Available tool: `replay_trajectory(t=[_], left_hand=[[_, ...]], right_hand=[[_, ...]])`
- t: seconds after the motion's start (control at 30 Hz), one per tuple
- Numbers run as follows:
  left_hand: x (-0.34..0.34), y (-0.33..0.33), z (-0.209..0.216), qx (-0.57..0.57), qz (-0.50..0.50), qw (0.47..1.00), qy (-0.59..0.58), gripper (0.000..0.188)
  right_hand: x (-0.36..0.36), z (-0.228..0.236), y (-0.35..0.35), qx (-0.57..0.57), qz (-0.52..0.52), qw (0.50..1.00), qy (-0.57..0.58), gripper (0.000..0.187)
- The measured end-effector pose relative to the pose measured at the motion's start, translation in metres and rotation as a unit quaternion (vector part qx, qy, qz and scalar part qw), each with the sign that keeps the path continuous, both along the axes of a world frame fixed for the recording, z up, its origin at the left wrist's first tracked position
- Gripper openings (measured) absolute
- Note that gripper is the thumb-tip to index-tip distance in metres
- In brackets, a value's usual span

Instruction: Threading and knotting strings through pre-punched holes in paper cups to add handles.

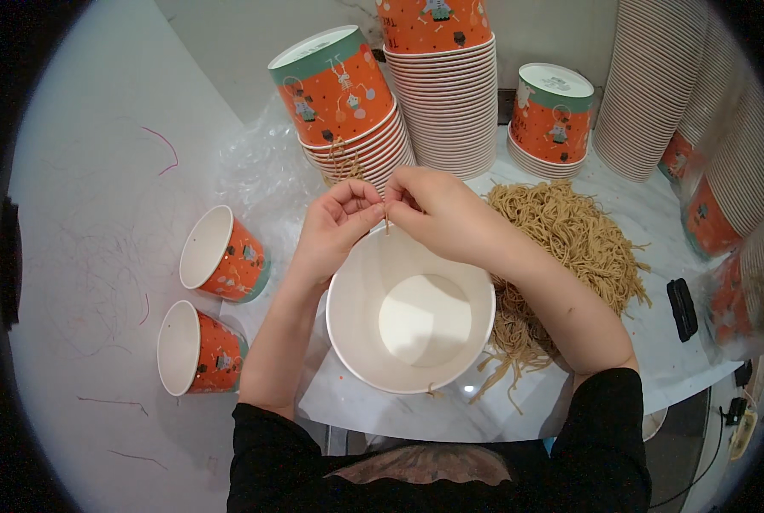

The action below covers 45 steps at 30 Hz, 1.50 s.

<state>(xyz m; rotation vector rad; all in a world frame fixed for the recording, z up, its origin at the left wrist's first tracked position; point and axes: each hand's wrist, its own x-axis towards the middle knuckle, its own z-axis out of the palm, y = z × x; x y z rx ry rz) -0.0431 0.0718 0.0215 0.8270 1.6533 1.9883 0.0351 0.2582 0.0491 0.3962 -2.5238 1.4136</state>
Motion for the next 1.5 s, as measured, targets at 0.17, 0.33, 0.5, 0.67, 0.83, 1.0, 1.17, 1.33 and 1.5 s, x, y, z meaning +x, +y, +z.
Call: replay_trajectory(t=[0.17,0.33,0.5,0.67,0.83,1.0,1.17,1.33,1.5], left_hand=[[-0.002,-0.003,0.004,0.012,-0.018,1.0,-0.022,0.013],[-0.004,-0.006,0.01,-0.001,-0.056,0.994,-0.096,0.014],[-0.003,-0.008,0.011,0.002,-0.054,0.995,-0.087,0.014],[0.0,-0.007,0.013,-0.013,-0.032,0.997,-0.072,0.014],[0.0,-0.005,0.006,0.004,-0.011,0.999,-0.045,0.014],[0.002,-0.004,0.009,-0.011,0.025,0.999,0.017,0.014],[0.002,-0.005,0.009,-0.027,0.035,0.998,0.034,0.013],[0.003,-0.01,0.019,-0.062,0.014,0.998,-0.007,0.013],[0.004,-0.012,0.019,-0.119,0.036,0.992,0.032,0.007]], right_hand=[[-0.004,0.0,0.005,-0.03,0.021,0.998,-0.051,0.01],[-0.01,-0.005,0.008,-0.057,0.034,0.998,0.005,0.013],[-0.007,0.003,0.007,-0.059,0.027,0.997,-0.043,0.008],[-0.003,0.0,0.004,0.004,0.004,1.0,0.007,0.011],[-0.001,-0.001,0.0,0.042,-0.025,0.998,0.039,0.015],[0.003,0.005,0.0,0.061,-0.012,0.997,0.041,0.017],[-0.003,0.0,0.003,0.064,-0.014,0.996,0.057,0.017],[-0.01,-0.006,0.007,0.019,0.02,1.0,0.013,0.013],[-0.008,0.002,0.007,-0.146,0.09,0.972,-0.161,0.006]])
